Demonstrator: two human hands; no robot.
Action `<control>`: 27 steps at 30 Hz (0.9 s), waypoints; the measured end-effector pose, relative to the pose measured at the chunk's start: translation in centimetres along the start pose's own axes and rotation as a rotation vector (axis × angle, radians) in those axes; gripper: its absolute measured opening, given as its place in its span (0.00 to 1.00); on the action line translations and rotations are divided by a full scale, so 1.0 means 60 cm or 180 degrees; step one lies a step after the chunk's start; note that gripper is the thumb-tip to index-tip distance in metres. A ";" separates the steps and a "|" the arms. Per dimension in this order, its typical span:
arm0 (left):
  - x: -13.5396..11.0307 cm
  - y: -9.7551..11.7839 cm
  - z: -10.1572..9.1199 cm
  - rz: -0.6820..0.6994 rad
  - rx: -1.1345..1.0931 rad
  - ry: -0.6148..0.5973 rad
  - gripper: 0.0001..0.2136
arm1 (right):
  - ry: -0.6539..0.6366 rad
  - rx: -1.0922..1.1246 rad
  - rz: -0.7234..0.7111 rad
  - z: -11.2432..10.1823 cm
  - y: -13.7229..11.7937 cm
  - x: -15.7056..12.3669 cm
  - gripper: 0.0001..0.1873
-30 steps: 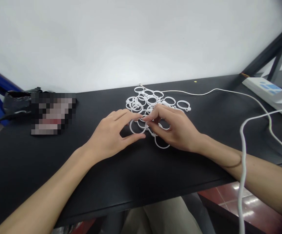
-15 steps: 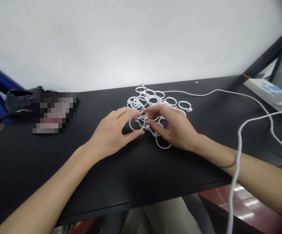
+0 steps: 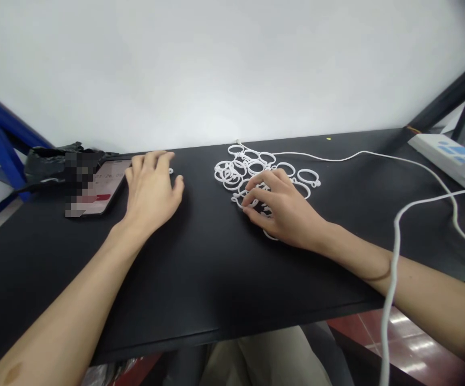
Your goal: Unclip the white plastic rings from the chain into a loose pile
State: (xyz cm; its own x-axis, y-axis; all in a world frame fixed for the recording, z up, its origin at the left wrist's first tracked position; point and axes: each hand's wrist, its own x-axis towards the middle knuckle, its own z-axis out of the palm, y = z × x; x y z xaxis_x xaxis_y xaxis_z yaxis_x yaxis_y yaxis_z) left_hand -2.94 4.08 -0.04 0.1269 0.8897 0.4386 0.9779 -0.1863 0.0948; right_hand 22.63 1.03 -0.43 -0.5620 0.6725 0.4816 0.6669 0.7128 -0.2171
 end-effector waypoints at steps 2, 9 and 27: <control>-0.005 0.028 -0.011 0.0199 -0.0370 0.0042 0.13 | 0.0157 0.0078 0.0032 -0.002 -0.003 0.002 0.04; -0.035 0.101 -0.024 0.0696 -0.1430 -0.0537 0.18 | 0.0558 0.0240 -0.0002 -0.004 -0.011 0.006 0.01; -0.040 0.091 -0.011 0.1185 -0.1534 -0.0084 0.08 | 0.0525 0.0879 -0.0124 -0.010 -0.019 0.006 0.12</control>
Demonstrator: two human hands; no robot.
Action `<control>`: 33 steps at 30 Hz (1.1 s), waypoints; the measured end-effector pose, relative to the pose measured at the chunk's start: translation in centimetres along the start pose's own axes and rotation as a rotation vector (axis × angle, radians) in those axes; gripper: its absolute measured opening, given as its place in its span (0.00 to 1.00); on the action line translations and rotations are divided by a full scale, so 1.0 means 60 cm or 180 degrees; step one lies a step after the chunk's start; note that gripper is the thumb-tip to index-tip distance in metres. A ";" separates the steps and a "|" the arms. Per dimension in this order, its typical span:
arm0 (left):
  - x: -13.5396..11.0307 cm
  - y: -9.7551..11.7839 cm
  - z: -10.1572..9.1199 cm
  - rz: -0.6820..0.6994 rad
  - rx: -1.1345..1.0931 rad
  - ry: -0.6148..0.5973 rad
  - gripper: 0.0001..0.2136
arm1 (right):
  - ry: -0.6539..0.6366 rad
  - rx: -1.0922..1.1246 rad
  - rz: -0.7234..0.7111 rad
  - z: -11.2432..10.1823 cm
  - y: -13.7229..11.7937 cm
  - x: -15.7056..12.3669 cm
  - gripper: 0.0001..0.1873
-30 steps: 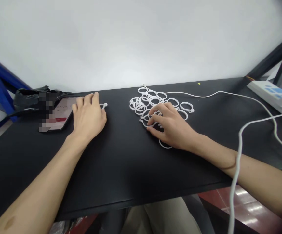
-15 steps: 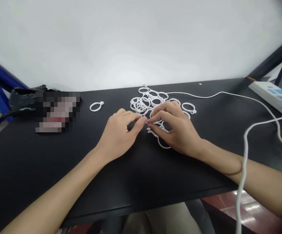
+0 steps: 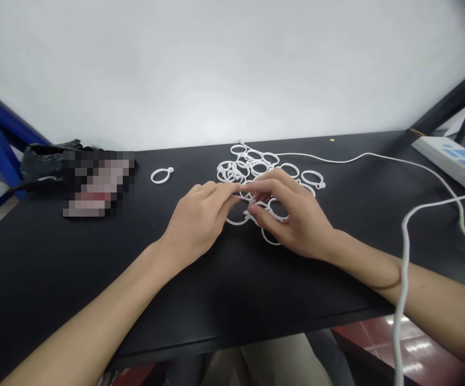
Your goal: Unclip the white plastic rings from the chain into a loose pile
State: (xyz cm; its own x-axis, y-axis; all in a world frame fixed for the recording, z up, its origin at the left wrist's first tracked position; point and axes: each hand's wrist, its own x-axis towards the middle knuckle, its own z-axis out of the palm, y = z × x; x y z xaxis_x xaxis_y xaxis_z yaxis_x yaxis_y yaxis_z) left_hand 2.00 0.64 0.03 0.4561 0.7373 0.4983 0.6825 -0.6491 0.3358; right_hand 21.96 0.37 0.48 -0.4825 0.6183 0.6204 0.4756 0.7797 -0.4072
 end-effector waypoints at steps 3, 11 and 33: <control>-0.001 0.002 -0.004 -0.0252 -0.0147 -0.0118 0.06 | -0.0164 0.0196 0.0085 -0.001 0.001 -0.001 0.07; -0.001 0.001 -0.007 -0.0438 -0.0273 -0.0166 0.06 | -0.0440 0.0493 0.0151 -0.008 -0.006 0.000 0.10; -0.004 0.003 -0.003 0.0036 -0.0247 -0.0384 0.15 | -0.0078 -0.0045 0.0306 -0.007 0.001 0.001 0.03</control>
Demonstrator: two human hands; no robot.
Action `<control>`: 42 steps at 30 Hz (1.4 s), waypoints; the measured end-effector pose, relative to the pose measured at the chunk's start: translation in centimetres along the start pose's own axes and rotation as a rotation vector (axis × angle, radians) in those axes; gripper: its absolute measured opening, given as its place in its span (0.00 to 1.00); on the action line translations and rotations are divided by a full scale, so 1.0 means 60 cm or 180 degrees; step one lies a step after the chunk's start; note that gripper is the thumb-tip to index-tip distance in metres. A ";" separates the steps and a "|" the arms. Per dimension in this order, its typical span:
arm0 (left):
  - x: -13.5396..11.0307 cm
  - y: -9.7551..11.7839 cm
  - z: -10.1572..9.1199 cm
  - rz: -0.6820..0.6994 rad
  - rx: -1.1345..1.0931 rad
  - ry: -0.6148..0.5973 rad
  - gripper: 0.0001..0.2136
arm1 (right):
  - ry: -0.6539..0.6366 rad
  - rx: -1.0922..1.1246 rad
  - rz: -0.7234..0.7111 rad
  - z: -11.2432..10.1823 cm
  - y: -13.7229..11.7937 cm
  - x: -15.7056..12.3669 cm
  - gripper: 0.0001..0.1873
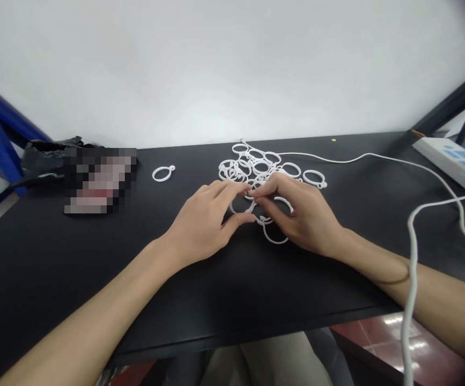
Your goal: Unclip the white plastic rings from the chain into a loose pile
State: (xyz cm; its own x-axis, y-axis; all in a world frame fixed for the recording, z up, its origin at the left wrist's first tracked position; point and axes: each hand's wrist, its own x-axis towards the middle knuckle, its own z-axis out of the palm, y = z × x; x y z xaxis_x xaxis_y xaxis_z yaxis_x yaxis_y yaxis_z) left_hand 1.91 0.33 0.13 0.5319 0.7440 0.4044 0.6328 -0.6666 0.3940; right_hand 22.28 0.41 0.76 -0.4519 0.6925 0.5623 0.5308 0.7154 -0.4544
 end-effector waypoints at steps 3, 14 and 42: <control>0.000 -0.002 -0.001 -0.0022 0.0030 0.0005 0.15 | 0.0007 -0.0029 0.0041 0.002 0.001 0.000 0.04; 0.007 -0.046 -0.011 -0.0705 0.1283 0.0294 0.20 | -0.0287 -0.1044 0.0048 0.007 0.029 -0.001 0.09; 0.014 -0.006 -0.024 -0.1147 -0.0475 0.0220 0.13 | 0.0255 -0.1121 -0.0565 0.015 0.006 -0.003 0.05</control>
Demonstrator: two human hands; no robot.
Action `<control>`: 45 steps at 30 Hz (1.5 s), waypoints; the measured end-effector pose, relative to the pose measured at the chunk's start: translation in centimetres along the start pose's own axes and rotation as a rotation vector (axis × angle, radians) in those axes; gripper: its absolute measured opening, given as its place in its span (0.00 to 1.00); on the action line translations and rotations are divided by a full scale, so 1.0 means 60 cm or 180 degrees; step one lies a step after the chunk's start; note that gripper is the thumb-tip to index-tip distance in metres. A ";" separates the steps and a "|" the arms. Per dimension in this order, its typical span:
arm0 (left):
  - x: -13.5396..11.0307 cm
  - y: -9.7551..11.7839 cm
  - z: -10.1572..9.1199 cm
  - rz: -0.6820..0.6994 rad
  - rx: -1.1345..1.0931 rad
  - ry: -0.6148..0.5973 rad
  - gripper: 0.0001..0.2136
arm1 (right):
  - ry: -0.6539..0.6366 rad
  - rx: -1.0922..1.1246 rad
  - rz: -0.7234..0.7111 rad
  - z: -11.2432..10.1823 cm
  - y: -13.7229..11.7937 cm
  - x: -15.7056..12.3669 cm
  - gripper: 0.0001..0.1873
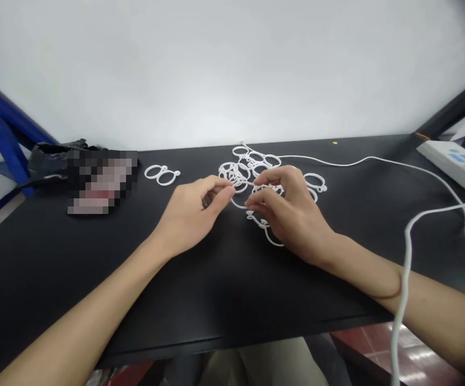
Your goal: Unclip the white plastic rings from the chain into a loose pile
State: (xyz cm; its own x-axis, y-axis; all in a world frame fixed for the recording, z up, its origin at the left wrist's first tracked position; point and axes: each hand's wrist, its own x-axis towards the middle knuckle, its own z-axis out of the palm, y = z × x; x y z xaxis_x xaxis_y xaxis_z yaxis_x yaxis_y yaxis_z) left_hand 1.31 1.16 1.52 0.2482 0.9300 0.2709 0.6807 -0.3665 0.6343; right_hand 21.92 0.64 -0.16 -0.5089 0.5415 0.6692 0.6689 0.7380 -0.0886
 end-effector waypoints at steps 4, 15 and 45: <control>-0.004 0.003 0.013 -0.0320 -0.0561 -0.0138 0.10 | 0.0017 0.0088 -0.0073 0.003 -0.005 0.000 0.04; -0.004 -0.010 0.011 0.0074 -0.0151 0.0068 0.05 | -0.0121 0.0752 0.0207 -0.007 -0.004 0.004 0.13; -0.012 -0.007 -0.002 0.0062 -0.1877 -0.0914 0.22 | 0.0097 0.1090 0.0194 -0.006 0.001 0.005 0.19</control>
State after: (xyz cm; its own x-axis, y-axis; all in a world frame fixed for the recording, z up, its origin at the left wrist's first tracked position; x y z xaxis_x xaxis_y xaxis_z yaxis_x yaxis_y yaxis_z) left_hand 0.77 0.65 1.18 0.4864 0.8634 0.1341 0.2023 -0.2606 0.9440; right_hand 22.00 0.72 0.31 -0.4537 0.5803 0.6763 0.4744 0.7997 -0.3680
